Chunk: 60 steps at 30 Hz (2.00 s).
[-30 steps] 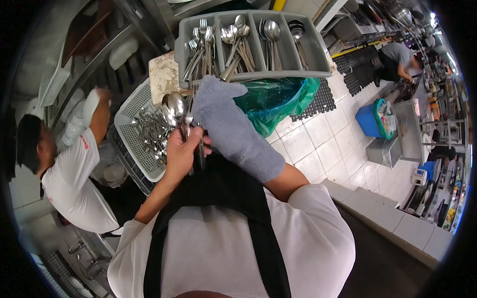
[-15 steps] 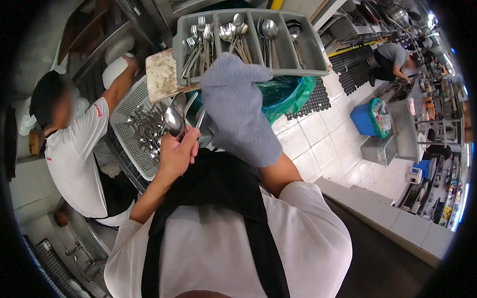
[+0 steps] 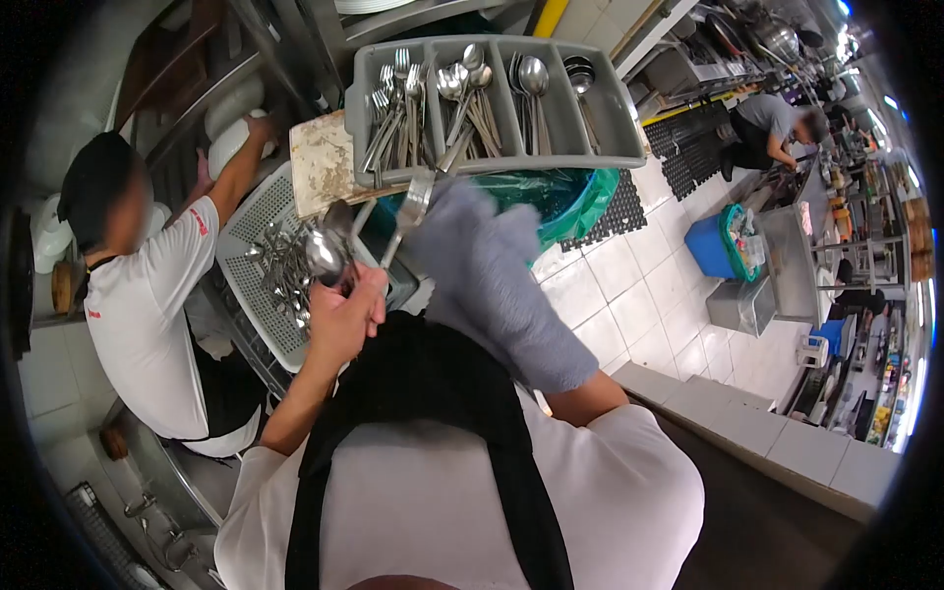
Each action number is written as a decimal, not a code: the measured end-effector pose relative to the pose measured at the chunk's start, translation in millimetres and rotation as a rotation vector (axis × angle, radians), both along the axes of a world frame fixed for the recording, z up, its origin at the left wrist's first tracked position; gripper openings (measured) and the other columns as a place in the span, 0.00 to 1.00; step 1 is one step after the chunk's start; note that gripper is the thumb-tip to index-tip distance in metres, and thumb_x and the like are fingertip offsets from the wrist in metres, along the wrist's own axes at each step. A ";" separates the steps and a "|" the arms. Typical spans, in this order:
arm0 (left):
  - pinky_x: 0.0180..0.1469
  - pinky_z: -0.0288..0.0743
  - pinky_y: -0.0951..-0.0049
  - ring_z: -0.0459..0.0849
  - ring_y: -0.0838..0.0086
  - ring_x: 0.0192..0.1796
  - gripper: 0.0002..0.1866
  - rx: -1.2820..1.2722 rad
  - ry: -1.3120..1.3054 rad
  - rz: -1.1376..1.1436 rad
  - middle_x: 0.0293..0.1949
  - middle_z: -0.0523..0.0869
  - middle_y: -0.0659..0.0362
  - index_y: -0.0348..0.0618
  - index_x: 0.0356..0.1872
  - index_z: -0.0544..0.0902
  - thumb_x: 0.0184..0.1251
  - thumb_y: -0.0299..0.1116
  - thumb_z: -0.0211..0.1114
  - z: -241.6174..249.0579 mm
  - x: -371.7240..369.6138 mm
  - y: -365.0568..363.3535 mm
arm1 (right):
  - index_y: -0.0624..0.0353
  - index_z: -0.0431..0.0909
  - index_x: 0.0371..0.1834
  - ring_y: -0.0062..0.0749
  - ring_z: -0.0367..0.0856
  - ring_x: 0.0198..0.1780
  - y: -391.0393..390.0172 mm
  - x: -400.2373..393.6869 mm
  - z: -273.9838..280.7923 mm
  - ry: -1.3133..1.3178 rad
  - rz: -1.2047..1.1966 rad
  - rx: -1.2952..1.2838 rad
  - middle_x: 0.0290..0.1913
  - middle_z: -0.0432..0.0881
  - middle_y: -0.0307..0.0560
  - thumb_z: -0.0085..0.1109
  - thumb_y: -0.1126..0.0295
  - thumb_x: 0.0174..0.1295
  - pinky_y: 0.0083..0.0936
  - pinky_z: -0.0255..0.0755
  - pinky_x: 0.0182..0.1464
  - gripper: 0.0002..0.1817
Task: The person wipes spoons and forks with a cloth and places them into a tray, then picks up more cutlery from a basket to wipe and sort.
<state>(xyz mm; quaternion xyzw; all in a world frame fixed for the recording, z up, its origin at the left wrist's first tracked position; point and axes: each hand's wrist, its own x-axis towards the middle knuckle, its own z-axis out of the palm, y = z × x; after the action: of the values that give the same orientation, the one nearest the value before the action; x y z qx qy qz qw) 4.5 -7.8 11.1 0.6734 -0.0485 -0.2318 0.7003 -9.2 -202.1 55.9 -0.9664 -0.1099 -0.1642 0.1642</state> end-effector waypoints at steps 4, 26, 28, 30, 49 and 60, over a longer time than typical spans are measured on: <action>0.18 0.64 0.82 0.72 0.84 0.15 0.14 0.018 0.004 -0.131 0.16 0.78 0.63 0.39 0.28 0.77 0.72 0.36 0.59 -5.0 -10.5 -10.4 | 0.58 0.74 0.35 0.46 0.71 0.43 7.9 5.3 -5.2 -0.117 0.125 0.172 0.40 0.75 0.50 0.54 0.63 0.53 0.43 0.64 0.48 0.11; 0.24 0.69 0.82 0.75 0.82 0.21 0.16 -0.178 0.148 0.095 0.27 0.83 0.59 0.33 0.47 0.80 0.76 0.37 0.52 -19.1 -12.8 14.4 | 0.64 0.81 0.32 0.40 0.78 0.47 38.3 38.8 5.3 0.398 0.134 -0.108 0.34 0.79 0.54 0.62 0.60 0.50 0.30 0.72 0.51 0.16; 0.31 0.76 0.80 0.80 0.78 0.26 0.19 -0.323 0.217 0.101 0.32 0.84 0.56 0.32 0.57 0.76 0.76 0.36 0.49 -22.2 -17.7 16.7 | 0.62 0.79 0.33 0.33 0.80 0.40 29.3 54.8 1.2 0.439 0.207 -0.204 0.35 0.80 0.53 0.57 0.61 0.58 0.27 0.74 0.43 0.13; 0.35 0.79 0.77 0.84 0.74 0.31 0.19 -0.343 0.222 0.073 0.37 0.86 0.52 0.32 0.61 0.73 0.76 0.33 0.49 -26.1 -18.1 20.9 | 0.67 0.73 0.35 0.53 0.73 0.39 29.7 60.7 -28.5 0.258 0.035 1.307 0.32 0.74 0.55 0.63 0.74 0.40 0.40 0.67 0.43 0.17; 0.16 0.64 0.83 0.72 0.83 0.14 0.10 0.008 0.079 0.019 0.21 0.80 0.61 0.38 0.34 0.77 0.74 0.34 0.56 1.7 -4.8 11.6 | 0.59 0.80 0.21 0.46 0.73 0.34 41.5 51.1 -13.2 -0.165 0.092 -0.217 0.24 0.76 0.50 0.59 0.66 0.41 0.39 0.63 0.39 0.08; 0.15 0.63 0.83 0.72 0.85 0.15 0.12 -0.019 0.064 0.086 0.24 0.83 0.59 0.37 0.38 0.78 0.74 0.37 0.56 -7.9 -2.8 20.0 | 0.65 0.80 0.21 0.47 0.72 0.35 40.2 39.3 -4.5 -0.044 -0.059 -0.267 0.24 0.76 0.51 0.60 0.68 0.44 0.39 0.67 0.35 0.09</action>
<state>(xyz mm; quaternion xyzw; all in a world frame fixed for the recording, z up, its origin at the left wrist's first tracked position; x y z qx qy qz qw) 1.8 12.2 3.2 0.6603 0.0008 -0.2225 0.7172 30.1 -161.8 51.4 -0.9787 -0.1060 -0.1738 0.0269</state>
